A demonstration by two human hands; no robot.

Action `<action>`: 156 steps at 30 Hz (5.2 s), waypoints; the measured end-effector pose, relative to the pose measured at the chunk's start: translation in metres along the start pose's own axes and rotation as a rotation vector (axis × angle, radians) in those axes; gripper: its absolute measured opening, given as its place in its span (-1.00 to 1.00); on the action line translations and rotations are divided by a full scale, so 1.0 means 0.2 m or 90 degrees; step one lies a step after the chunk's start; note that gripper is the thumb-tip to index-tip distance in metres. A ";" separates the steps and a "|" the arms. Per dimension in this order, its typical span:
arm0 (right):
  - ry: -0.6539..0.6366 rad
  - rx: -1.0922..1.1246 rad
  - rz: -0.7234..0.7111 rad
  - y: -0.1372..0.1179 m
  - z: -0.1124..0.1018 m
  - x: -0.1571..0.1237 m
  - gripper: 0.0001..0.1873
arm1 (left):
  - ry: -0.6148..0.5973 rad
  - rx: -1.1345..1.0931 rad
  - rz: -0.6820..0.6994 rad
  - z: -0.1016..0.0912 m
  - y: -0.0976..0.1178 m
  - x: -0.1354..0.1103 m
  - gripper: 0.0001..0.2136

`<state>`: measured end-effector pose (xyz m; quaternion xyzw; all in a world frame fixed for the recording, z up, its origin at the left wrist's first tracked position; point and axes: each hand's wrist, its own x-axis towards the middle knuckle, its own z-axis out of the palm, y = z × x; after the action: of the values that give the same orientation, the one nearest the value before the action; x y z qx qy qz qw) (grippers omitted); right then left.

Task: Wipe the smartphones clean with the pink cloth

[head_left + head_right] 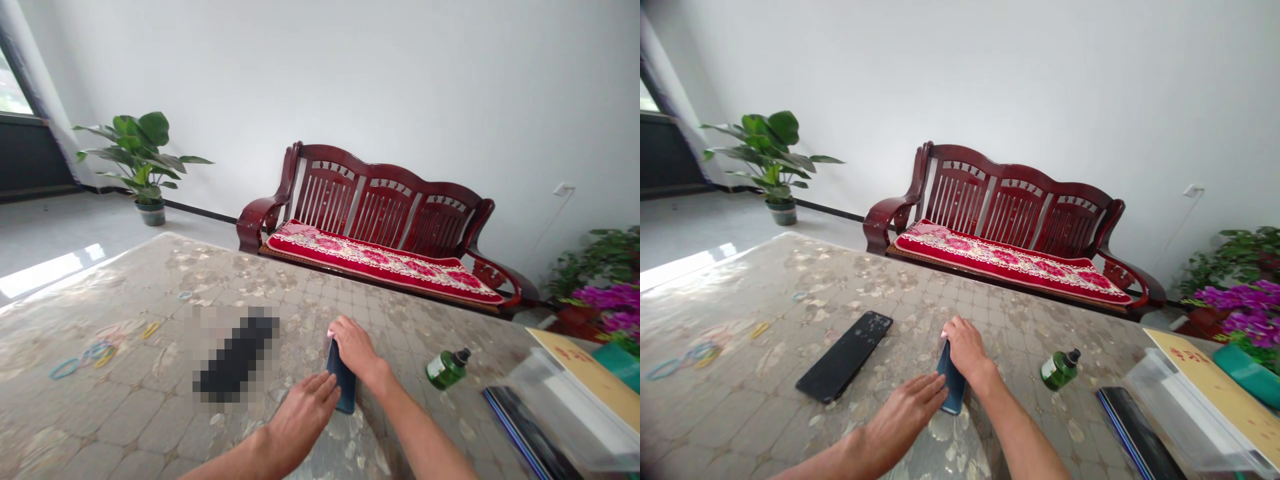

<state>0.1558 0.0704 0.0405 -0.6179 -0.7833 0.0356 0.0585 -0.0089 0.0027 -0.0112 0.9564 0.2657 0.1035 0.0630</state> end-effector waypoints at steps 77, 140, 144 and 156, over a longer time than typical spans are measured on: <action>0.112 0.074 0.099 0.09 0.11 -0.30 -0.74 | -0.015 -0.031 -0.009 -0.03 -0.01 0.00 -0.63; 0.102 0.110 0.012 0.03 0.08 -0.26 -0.72 | 0.020 -0.048 -0.020 -0.02 -0.01 0.01 -0.69; 0.114 0.086 0.049 0.08 0.07 -0.19 -0.72 | 0.015 -0.036 -0.008 0.00 -0.02 0.00 -0.63; 0.138 0.132 -0.039 0.09 0.10 -0.28 -0.73 | 0.021 -0.065 -0.018 -0.03 -0.01 0.00 -0.70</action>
<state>0.1826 0.0198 0.0158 -0.5849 -0.7828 0.0476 0.2071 -0.0107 0.0051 -0.0062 0.9462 0.2745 0.1321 0.1089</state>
